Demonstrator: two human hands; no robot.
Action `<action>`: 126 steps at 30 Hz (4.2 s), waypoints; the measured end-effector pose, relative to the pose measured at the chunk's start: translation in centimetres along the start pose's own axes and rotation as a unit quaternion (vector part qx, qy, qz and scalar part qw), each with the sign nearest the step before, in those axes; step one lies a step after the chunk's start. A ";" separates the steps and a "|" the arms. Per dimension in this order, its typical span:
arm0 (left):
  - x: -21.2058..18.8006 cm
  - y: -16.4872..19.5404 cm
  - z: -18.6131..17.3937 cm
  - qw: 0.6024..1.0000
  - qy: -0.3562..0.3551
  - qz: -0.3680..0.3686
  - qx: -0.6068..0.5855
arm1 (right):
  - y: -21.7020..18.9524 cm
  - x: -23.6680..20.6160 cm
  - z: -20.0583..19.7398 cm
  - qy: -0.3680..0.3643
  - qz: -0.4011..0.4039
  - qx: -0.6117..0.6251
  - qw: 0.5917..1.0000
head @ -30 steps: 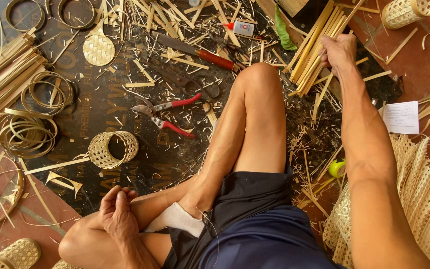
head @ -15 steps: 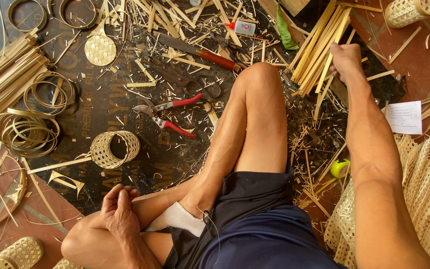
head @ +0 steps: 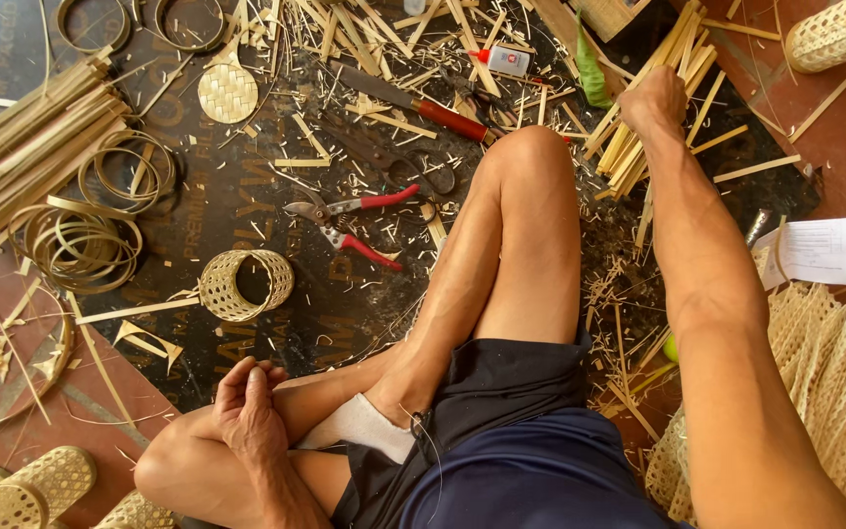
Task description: The person sits on the floor assembling woven bamboo cups. They squeeze glue from a bottle onto a woven cylinder, press a split bamboo rim ring around its edge, trim and fit bamboo strips by hand, and set finished cups with a growing pile of completed cups.
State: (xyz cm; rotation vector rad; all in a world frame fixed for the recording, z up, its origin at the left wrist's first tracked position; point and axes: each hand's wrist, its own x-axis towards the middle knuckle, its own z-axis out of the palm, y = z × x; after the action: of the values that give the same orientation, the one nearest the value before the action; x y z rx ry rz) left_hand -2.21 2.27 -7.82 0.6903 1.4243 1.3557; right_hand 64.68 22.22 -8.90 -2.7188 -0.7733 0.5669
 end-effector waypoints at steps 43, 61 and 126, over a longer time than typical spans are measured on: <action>-5.2 2.8 -10.1 0.871 0.359 0.108 0.316 | -12.7 -38.8 13.5 -0.563 -0.267 0.530 0.575; -7.4 8.8 2.6 0.998 0.016 0.067 0.006 | -11.3 -42.6 7.2 -0.512 -0.302 0.603 0.532; -5.8 7.5 10.8 0.802 -0.565 -0.052 -0.188 | -19.0 -39.3 2.6 -0.809 -0.392 0.339 0.276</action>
State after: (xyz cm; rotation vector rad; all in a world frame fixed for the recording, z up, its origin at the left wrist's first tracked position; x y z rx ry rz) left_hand 7.82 2.60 2.43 0.8959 0.2067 0.7952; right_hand 24.30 16.70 7.02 0.1311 -1.3269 2.3590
